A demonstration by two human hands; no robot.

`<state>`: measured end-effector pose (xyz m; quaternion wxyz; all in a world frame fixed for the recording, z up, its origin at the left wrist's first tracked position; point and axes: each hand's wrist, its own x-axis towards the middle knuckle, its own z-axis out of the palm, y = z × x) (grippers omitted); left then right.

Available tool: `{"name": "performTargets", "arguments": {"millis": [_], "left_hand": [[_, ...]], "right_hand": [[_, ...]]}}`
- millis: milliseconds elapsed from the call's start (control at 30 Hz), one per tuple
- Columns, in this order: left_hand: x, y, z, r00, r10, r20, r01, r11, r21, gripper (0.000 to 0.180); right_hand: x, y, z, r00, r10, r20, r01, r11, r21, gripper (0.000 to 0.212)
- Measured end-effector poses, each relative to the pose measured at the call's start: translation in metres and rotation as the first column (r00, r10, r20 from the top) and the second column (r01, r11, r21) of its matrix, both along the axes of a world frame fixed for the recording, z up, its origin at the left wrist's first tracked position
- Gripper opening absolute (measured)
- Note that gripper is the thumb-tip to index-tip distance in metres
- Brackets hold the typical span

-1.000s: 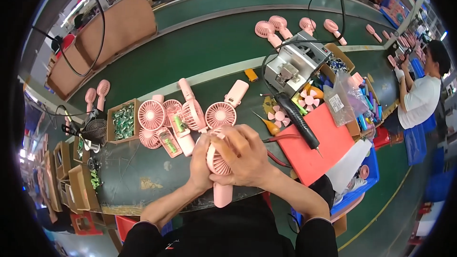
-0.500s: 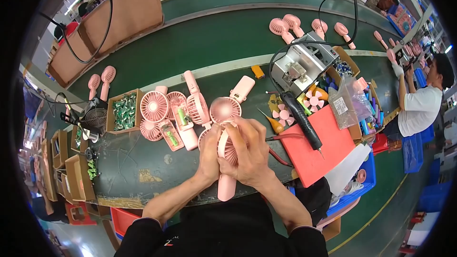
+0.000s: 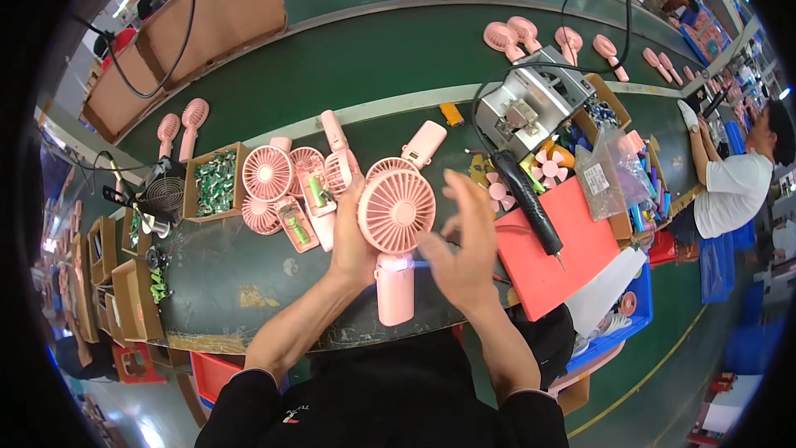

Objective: The person assembles portable fans by connecting circuit boards to the fan heads, fitting the casings and batteries together by hand, fastening the components, and placing the assembled fans onto the conveyor belt.

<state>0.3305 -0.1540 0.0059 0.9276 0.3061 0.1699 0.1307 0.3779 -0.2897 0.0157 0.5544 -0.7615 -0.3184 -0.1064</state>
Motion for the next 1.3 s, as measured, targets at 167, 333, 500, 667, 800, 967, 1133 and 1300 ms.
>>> {"name": "performTargets", "arguments": {"millis": [167, 333, 500, 667, 800, 967, 1133, 1300], "left_hand": [[-0.001, 0.02, 0.007, 0.995, -0.046, 0.093, 0.062, 0.982, -0.178, 0.056], [0.001, 0.026, 0.008, 0.972, -0.105, 0.209, 0.142, 0.975, -0.169, 0.062], [-0.001, 0.032, 0.012, 0.975, -0.079, 0.207, 0.099, 0.991, -0.088, 0.059], [-0.037, 0.044, 0.001, 0.98, 0.161, 0.113, -0.196, 0.776, 0.6, 0.045], [-0.083, 0.031, -0.009, 0.99, 0.131, -0.048, -0.053, 0.672, 0.739, 0.029], [-0.086, 0.005, -0.026, 0.999, 0.023, -0.047, 0.017, 0.708, 0.706, 0.025], [-0.071, -0.006, -0.024, 0.999, -0.037, -0.028, 0.045, 0.633, 0.773, 0.038], [-0.046, -0.017, -0.006, 0.994, -0.075, -0.076, 0.102, 0.449, 0.888, 0.044]], "right_hand": [[-0.022, -0.022, -0.02, 0.657, 0.353, -0.667, -0.292, 0.934, 0.207, 0.033], [-0.041, -0.003, -0.022, 0.258, 0.641, -0.722, -0.357, 0.758, 0.546, 0.035], [-0.029, 0.007, -0.03, 0.251, 0.719, -0.648, -0.332, 0.693, 0.64, 0.032], [-0.01, 0.008, -0.022, 0.484, 0.613, -0.624, -0.353, 0.789, 0.502, 0.025], [-0.003, 0.006, -0.024, 0.71, 0.466, -0.527, -0.354, 0.884, 0.304, 0.027], [-0.002, 0.005, -0.027, 0.781, 0.409, -0.472, -0.367, 0.912, 0.182, 0.028], [-0.014, 0.007, -0.028, 0.845, 0.225, -0.485, -0.198, 0.974, 0.108, 0.037], [-0.021, 0.011, -0.024, 0.985, 0.172, 0.009, -0.169, 0.979, -0.115, 0.063]]}}
